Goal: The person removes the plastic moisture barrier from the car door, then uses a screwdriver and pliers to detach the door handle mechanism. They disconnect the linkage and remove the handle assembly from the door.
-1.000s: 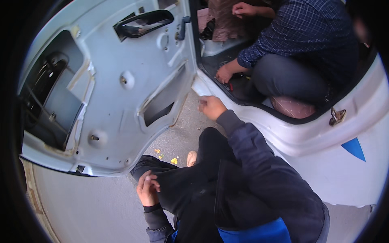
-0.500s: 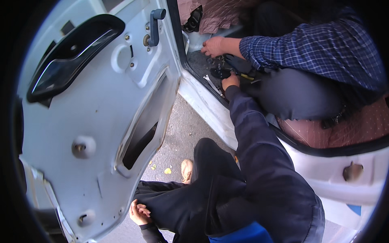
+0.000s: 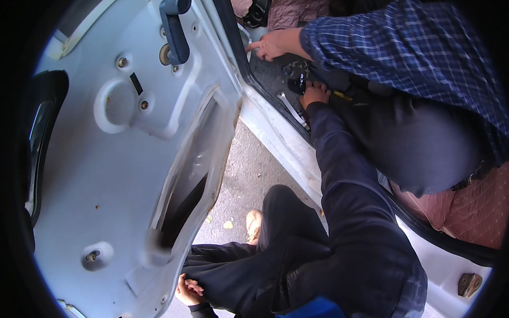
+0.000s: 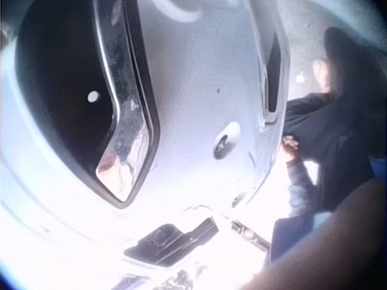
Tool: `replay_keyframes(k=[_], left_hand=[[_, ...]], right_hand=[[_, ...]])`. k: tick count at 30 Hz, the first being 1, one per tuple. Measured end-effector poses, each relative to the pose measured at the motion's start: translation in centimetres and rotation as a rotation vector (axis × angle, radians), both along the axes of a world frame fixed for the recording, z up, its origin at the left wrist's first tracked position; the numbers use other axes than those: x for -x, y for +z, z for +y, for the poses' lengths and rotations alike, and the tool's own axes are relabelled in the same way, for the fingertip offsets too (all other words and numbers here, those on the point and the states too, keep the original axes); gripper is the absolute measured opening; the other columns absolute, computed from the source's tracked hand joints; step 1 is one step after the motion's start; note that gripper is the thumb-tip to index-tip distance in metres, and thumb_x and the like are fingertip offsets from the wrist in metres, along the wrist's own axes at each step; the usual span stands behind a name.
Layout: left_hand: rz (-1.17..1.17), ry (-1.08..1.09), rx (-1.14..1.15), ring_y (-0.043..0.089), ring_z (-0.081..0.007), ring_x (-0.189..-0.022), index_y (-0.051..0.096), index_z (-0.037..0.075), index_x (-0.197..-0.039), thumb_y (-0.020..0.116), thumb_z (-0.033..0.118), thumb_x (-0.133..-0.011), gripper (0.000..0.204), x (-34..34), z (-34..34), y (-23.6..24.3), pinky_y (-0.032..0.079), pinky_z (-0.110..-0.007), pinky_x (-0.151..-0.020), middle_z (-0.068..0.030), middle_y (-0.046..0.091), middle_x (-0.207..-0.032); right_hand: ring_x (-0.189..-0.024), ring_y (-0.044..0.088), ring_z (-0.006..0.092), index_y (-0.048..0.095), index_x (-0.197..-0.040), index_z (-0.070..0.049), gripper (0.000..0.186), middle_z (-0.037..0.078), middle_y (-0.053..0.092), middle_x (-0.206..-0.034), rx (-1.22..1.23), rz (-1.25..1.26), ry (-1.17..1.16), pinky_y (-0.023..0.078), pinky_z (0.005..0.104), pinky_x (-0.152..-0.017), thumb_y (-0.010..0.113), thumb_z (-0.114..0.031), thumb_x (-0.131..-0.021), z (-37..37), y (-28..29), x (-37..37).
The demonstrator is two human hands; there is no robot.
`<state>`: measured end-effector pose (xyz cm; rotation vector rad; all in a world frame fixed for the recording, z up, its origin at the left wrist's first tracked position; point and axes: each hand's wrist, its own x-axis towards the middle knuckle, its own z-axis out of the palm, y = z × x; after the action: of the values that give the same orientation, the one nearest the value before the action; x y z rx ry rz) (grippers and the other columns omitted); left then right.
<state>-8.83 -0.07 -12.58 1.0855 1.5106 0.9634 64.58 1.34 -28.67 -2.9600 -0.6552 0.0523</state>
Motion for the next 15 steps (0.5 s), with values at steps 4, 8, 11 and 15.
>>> replay_keyframes(k=[4, 8, 11, 15], left_hand=[[-0.003, -0.006, 0.002, 0.048, -0.0144, -0.035, 0.065, -0.006, -0.109, 0.054, 0.028, -0.107, 0.036, -0.7, 0.8, 0.5, 0.034, -0.024, -0.032, -0.0111, 0.061, -0.061], [0.027, -0.03, 0.026, 0.048, -0.0138, -0.035, 0.064, -0.007, -0.108, 0.054, 0.028, -0.107, 0.036, -1.4, 1.7, 0.7, 0.035, -0.024, -0.033, -0.0108, 0.06, -0.06], [0.004, -0.036, 0.001, 0.048, -0.0136, -0.036, 0.064, -0.006, -0.108, 0.055, 0.025, -0.107, 0.032, -1.8, 1.5, 0.7, 0.034, -0.023, -0.033, -0.011, 0.061, -0.062], [-0.027, -0.075, -0.046, 0.051, -0.0136, -0.038, 0.065, -0.003, -0.106, 0.057, 0.021, -0.106, 0.026, -2.0, 1.2, 0.3, 0.036, -0.023, -0.035, -0.0114, 0.065, -0.066]], right_hand=[[-0.133, 0.051, 0.0329, 0.062, -0.14, -0.018, 0.055, 0.009, 0.062, -0.139, -0.057, -0.103, 0.004, 0.04, 0.0556, -0.109, 0.072, -0.034, -0.089, -0.1, -0.8, -0.5], [-0.128, 0.057, 0.0317, 0.071, -0.131, -0.018, 0.04, 0.013, 0.067, -0.135, -0.29, -0.13, -0.01, 0.04, 0.0524, -0.11, 0.064, -0.033, -0.095, -0.7, -0.6, -0.8], [-0.115, 0.059, 0.0297, 0.072, -0.124, -0.012, 0.034, 0.013, 0.069, -0.123, -0.5, -0.11, -0.03, 0.043, 0.0482, -0.102, 0.064, -0.028, -0.095, -1.6, -0.3, 0.3], [-0.099, 0.063, 0.0271, 0.073, -0.115, -0.004, 0.028, 0.012, 0.071, -0.109, -0.828, -0.004, -0.143, 0.047, 0.0427, -0.09, 0.065, -0.023, -0.096, -2.1, -0.2, 4.5]])
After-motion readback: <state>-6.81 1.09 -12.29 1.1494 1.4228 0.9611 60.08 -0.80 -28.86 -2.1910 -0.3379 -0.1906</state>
